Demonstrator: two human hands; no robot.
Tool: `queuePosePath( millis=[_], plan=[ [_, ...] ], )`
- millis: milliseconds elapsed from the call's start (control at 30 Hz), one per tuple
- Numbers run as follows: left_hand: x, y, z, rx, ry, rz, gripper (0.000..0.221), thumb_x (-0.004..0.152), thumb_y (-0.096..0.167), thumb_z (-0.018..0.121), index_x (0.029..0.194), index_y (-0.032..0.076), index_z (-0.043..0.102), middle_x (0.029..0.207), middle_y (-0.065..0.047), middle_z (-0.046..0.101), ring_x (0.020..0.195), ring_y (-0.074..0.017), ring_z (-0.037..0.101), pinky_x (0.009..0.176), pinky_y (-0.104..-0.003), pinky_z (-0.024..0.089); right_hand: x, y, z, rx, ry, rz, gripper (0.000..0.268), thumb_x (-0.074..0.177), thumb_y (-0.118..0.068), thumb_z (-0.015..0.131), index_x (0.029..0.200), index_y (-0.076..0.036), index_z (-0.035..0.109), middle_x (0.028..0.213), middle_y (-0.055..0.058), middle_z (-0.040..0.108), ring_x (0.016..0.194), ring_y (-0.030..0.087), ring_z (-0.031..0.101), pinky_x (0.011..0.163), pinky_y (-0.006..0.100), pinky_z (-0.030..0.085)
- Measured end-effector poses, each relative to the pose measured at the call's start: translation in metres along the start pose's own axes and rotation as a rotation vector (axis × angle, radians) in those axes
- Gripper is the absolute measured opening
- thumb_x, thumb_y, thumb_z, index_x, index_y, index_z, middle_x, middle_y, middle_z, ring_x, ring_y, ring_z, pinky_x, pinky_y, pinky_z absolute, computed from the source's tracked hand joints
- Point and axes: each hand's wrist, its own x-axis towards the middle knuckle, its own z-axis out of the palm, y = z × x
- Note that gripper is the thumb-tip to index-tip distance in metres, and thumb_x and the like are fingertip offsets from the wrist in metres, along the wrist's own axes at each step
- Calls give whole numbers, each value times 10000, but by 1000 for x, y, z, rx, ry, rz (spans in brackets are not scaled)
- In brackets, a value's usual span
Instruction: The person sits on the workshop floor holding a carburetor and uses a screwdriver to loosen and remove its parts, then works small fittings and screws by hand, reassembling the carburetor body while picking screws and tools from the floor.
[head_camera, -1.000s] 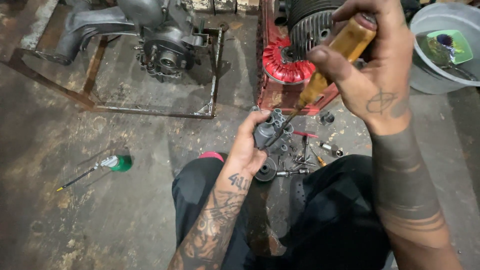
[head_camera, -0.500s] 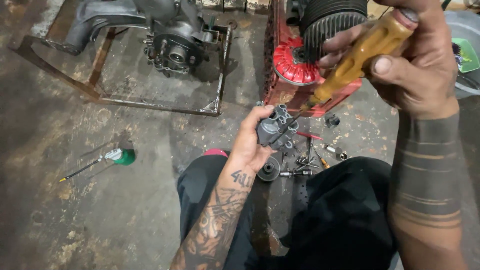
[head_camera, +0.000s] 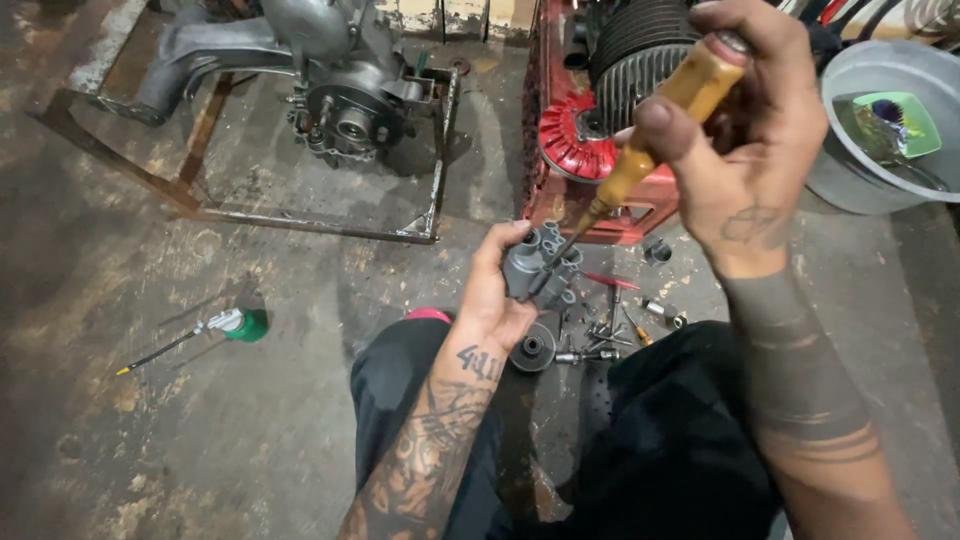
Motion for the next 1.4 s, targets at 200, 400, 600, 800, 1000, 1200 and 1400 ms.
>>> queuePosePath(
  millis=[200, 400, 600, 800, 1000, 1200, 1400],
  plan=[
    [1, 0, -1, -4, -49, 9, 290, 911, 270, 623, 1044, 18, 678, 906, -114, 731, 755, -251, 713, 644, -328, 558, 0, 14, -10, -2, -98, -24, 622, 1036, 11, 659, 1592, -56, 388, 1309, 159, 520, 1001, 241, 531, 914, 353, 503],
    [-5, -1, 6, -9, -10, -34, 209, 899, 249, 644, 979, 60, 684, 860, -64, 729, 685, -189, 676, 582, -331, 520, 7, 25, -32, 616, -376, 98, 656, 943, -190, 520, 1566, -147, 321, 1649, 227, 366, 1510, 472, 507, 1201, 588, 595],
    [-6, -1, 11, -44, -83, -57, 277, 913, 264, 608, 1027, 15, 654, 899, -133, 724, 766, -268, 717, 625, -398, 556, 9, 28, -37, 797, -479, 90, 651, 970, -61, 455, 1571, -285, 345, 1667, 342, 335, 1446, 558, 507, 1254, 679, 519],
    [-8, -3, 9, -59, -159, -120, 326, 941, 294, 598, 1073, 7, 679, 931, -134, 740, 764, -259, 713, 633, -383, 555, 4, 40, -42, 734, -460, 116, 607, 964, -96, 584, 1498, -234, 331, 1321, 256, 546, 1291, 423, 640, 1174, 595, 639],
    [-7, -7, 7, -31, -62, -157, 289, 892, 298, 642, 1058, 62, 666, 960, -117, 733, 815, -287, 720, 677, -418, 552, 7, 42, -41, 679, -472, 111, 625, 968, -134, 610, 1515, -251, 330, 1321, 305, 585, 1138, 412, 706, 1071, 540, 671],
    [-9, -3, 6, -46, -189, -212, 382, 921, 333, 594, 1037, -12, 708, 935, -176, 753, 752, -288, 716, 650, -400, 573, 3, 41, -35, 748, -381, 148, 602, 971, -137, 619, 1498, -248, 350, 1303, 323, 583, 1086, 428, 700, 983, 511, 661],
    [-8, -5, 6, -30, -64, -151, 288, 892, 322, 638, 991, 56, 682, 929, -125, 740, 813, -300, 728, 659, -418, 543, 2, 38, -33, 635, -367, 94, 589, 966, -84, 605, 1473, -187, 323, 1264, 293, 609, 1055, 382, 718, 1000, 480, 673]
  ],
)
